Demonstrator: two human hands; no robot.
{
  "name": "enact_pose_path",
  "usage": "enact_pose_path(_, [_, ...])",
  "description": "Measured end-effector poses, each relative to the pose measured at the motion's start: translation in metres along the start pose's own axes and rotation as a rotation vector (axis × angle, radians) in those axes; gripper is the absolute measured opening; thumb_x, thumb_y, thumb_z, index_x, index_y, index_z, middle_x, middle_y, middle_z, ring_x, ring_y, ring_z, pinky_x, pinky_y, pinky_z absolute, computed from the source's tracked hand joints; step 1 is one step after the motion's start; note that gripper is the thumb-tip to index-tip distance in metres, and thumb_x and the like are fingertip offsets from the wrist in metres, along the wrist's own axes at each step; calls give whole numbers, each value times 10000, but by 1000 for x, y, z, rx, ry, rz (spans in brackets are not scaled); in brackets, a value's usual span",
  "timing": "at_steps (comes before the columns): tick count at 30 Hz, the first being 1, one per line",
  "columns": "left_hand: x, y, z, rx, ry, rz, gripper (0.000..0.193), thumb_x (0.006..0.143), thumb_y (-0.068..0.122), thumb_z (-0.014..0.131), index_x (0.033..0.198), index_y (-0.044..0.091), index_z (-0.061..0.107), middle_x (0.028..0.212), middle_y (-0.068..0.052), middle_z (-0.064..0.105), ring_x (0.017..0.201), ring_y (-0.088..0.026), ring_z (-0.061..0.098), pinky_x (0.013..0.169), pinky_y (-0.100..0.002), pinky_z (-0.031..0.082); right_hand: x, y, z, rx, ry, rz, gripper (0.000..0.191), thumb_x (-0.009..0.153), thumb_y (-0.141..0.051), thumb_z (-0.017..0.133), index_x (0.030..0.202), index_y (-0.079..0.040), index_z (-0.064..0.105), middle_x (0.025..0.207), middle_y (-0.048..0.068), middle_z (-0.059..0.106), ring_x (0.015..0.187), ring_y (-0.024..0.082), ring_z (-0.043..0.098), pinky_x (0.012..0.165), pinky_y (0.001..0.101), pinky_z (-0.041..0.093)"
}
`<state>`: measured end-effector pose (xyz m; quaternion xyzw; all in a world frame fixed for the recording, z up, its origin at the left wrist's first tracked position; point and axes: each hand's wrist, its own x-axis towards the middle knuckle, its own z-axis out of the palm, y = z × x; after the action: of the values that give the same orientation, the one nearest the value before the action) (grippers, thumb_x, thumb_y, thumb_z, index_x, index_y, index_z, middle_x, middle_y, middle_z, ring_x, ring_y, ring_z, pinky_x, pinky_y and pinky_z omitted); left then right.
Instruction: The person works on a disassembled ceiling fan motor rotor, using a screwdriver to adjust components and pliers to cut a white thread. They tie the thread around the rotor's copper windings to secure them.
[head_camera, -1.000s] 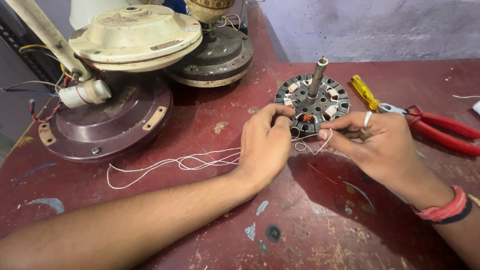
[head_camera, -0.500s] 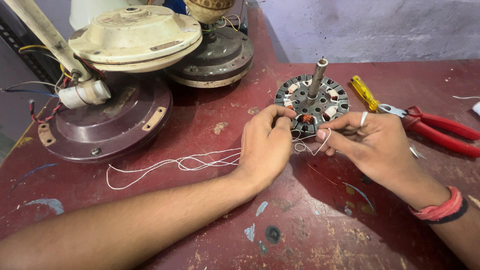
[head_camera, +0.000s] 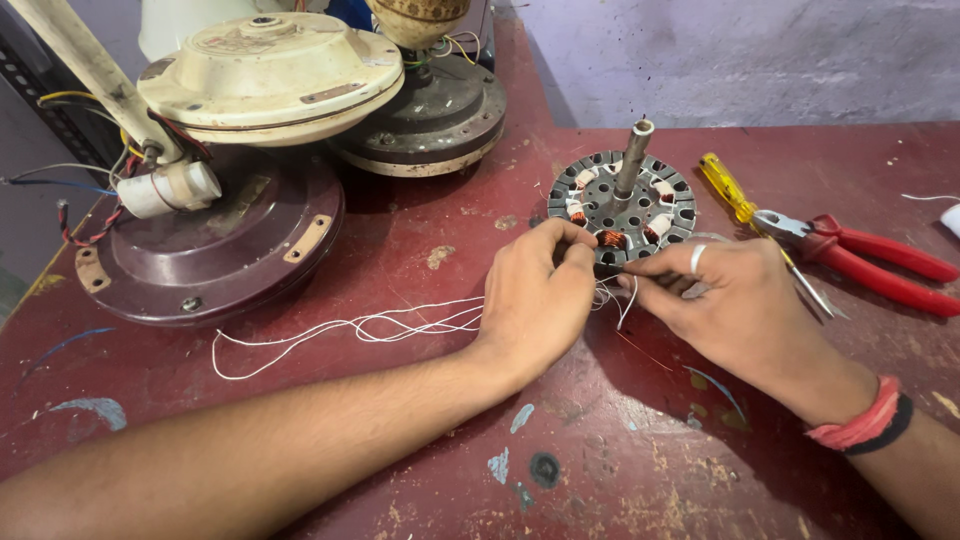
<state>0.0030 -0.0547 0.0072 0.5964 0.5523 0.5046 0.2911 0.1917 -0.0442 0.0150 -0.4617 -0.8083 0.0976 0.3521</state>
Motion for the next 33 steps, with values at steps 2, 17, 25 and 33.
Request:
enact_pose_path(2, [0, 0, 0, 12, -9, -13, 284, 876, 218, 544, 1012, 61, 738, 731, -138, 728, 726, -268, 736, 738, -402, 538, -1, -2, 0, 9, 20, -112, 171, 815, -112, 798, 972, -45, 795, 797, 97, 778, 625, 126, 725, 565, 283, 544])
enact_pose_path(17, [-2, 2, -1, 53, -44, 26, 306, 868, 219, 538, 1031, 51, 736, 806, -166, 745, 822, -318, 743, 830, -428, 529, -4, -5, 10, -303, 50, -293, 154, 741, -146, 826, 835, -42, 763, 743, 130, 711, 648, 313, 687, 581, 415, 536])
enact_pose_path(25, [-3, 5, -3, 33, -29, 53, 299, 871, 208, 533, 1016, 38, 731, 810, -156, 745, 808, -306, 738, 809, -424, 530, -4, -5, 7, -143, 147, -252, 169, 780, -81, 783, 939, -25, 763, 836, 140, 744, 723, 259, 728, 648, 355, 558])
enact_pose_path(33, [-3, 8, -4, 53, -69, -8, 312, 873, 217, 520, 1025, 50, 735, 770, -169, 739, 777, -306, 745, 801, -427, 534, -3, -4, 10, -205, 133, -315, 168, 754, -109, 823, 896, -36, 771, 766, 141, 722, 675, 288, 703, 610, 381, 538])
